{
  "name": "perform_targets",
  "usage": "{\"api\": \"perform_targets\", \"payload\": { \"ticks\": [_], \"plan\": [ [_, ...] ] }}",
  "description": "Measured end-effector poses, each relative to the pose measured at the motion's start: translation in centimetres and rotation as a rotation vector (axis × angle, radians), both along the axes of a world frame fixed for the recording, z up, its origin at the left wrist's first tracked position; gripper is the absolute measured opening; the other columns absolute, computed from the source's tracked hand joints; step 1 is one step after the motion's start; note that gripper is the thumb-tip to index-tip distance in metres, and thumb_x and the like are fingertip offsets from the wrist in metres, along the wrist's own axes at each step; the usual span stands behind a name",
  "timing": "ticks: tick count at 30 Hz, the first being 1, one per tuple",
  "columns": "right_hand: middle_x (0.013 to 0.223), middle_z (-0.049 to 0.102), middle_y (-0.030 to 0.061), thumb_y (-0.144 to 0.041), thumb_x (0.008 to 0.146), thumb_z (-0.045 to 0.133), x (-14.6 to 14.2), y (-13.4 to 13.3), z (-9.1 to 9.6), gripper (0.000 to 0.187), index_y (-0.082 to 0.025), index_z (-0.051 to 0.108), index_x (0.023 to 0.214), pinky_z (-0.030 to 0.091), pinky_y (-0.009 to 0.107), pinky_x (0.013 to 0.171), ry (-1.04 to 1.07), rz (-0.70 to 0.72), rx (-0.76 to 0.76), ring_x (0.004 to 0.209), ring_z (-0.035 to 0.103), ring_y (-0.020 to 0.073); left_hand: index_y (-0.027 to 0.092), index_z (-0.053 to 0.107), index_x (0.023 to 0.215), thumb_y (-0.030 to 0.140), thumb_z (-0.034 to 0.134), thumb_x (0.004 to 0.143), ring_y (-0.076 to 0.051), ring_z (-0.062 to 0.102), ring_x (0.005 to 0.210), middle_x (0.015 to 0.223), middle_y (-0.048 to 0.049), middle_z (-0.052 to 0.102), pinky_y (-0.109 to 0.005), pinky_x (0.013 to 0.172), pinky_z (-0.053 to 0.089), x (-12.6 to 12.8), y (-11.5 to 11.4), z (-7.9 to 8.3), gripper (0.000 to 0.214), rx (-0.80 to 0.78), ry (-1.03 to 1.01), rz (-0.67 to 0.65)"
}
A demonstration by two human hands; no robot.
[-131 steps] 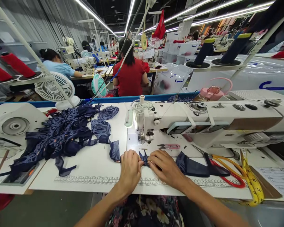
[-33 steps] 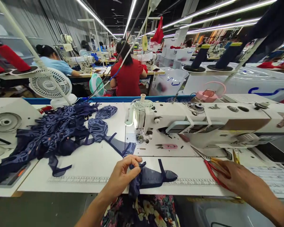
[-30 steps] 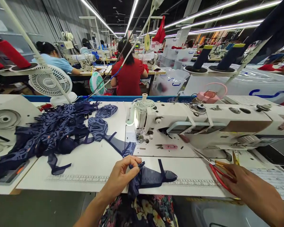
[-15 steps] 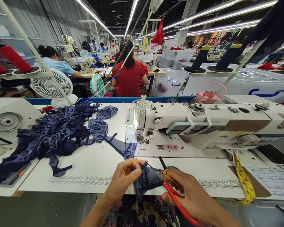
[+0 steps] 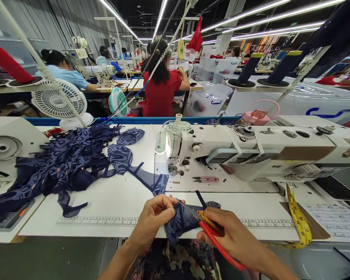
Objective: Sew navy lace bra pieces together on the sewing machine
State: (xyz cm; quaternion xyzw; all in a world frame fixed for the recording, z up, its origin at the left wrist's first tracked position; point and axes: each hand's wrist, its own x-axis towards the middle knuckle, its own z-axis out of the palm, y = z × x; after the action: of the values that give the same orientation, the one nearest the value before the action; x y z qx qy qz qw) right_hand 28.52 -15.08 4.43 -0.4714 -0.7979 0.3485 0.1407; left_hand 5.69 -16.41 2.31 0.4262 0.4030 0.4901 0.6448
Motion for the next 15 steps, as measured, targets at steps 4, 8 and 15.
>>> {"api": "perform_targets", "payload": {
  "ticks": [4,8,15],
  "plan": [
    [0.061,0.037,-0.0050,-0.037,0.085,0.065,0.1,-0.2,-0.6,0.047,-0.021,0.027,0.063,0.025,0.026,0.054,0.022,0.007,-0.009,0.056,0.034,0.0116,0.020,0.055,0.069,0.038,0.070,0.080,-0.029,0.062,0.111,0.103,-0.0088,0.068,-0.045,0.103,0.042,0.0,-0.1,0.0,0.026,-0.009,-0.037,-0.015],
    [0.059,0.032,-0.0055,-0.036,0.085,0.064,0.7,-0.2,-0.8,0.047,-0.021,0.027,0.061,0.025,0.026,0.054,0.128,-0.072,-0.080,0.056,0.029,0.0109,0.021,0.054,0.072,0.037,0.064,0.085,-0.024,0.064,0.106,0.100,-0.0056,0.069,-0.045,0.114,0.027,-0.1,-0.1,-0.3,0.023,0.032,0.048,-0.005],
    [0.084,0.054,-0.0003,-0.037,0.077,0.073,-1.8,-0.6,0.3,0.025,-0.022,0.053,0.084,0.039,0.026,0.061,0.515,-0.179,-0.353,0.070,0.046,0.0141,0.022,0.046,0.087,0.034,0.043,0.098,-0.015,0.057,0.082,0.085,-0.0002,0.058,-0.033,0.095,0.040,1.9,-0.4,-0.7,0.016,0.292,0.403,0.079]
  ]
}}
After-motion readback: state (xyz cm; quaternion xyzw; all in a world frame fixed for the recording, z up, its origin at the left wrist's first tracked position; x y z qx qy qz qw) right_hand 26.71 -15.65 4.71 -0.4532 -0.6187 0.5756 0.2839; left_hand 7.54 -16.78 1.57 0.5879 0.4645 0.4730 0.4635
